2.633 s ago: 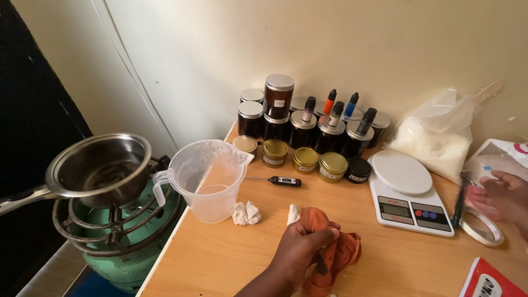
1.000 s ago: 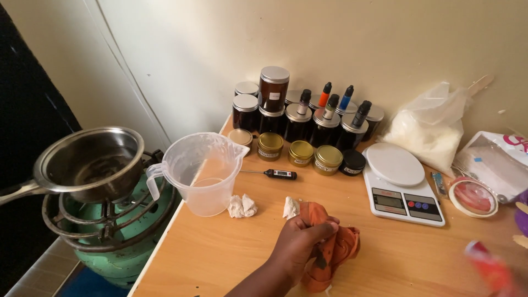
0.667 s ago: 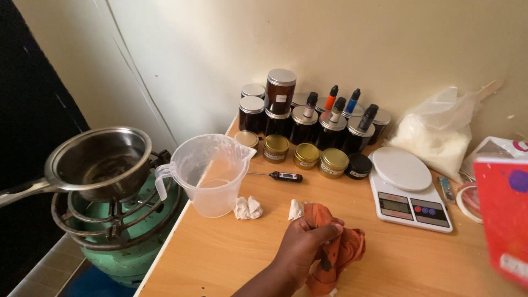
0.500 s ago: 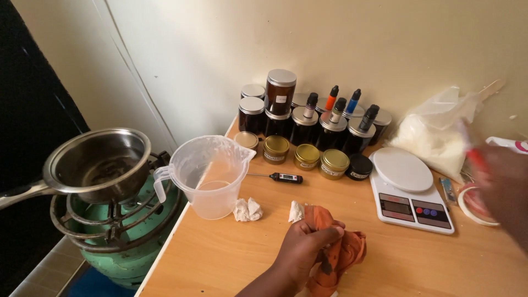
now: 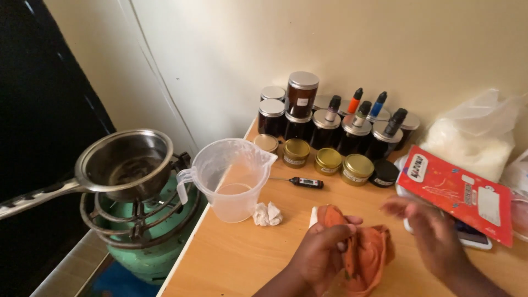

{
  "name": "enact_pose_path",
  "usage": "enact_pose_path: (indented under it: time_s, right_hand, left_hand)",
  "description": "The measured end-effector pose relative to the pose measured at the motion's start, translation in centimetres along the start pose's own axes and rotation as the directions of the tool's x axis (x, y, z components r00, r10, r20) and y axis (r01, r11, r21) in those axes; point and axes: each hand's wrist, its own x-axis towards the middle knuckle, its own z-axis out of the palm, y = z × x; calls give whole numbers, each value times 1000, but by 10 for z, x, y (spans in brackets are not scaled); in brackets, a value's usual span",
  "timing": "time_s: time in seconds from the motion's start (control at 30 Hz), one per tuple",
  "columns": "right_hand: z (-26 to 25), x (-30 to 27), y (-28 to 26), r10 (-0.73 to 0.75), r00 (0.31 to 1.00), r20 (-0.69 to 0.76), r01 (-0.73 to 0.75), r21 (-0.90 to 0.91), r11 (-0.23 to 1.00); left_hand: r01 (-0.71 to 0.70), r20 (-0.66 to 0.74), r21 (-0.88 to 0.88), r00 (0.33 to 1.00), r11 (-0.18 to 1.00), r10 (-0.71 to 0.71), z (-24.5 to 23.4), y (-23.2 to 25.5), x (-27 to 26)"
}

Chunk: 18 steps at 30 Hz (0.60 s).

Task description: Cleaning a workspace by wiping the table surface with a cloth and moving supplies like jars and a scale.

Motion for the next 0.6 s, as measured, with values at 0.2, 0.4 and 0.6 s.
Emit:
enact_pose_path:
  time_s: [0.2, 0.4, 0.6]
  right_hand:
    - [23, -39, -94, 655, 745, 127, -594, 573, 565]
    - [-15, -40, -133, 503, 843, -192, -496, 85, 864]
    - [-43, -41, -70, 302, 952, -54, -287, 184, 940]
  left_hand:
    - [-8, 189, -286, 980, 958, 65, -15, 6, 5]
    - [-85, 151, 110, 986, 990, 68, -14, 13, 6]
    - [-294, 334, 589, 937, 753, 105, 18, 40, -28]
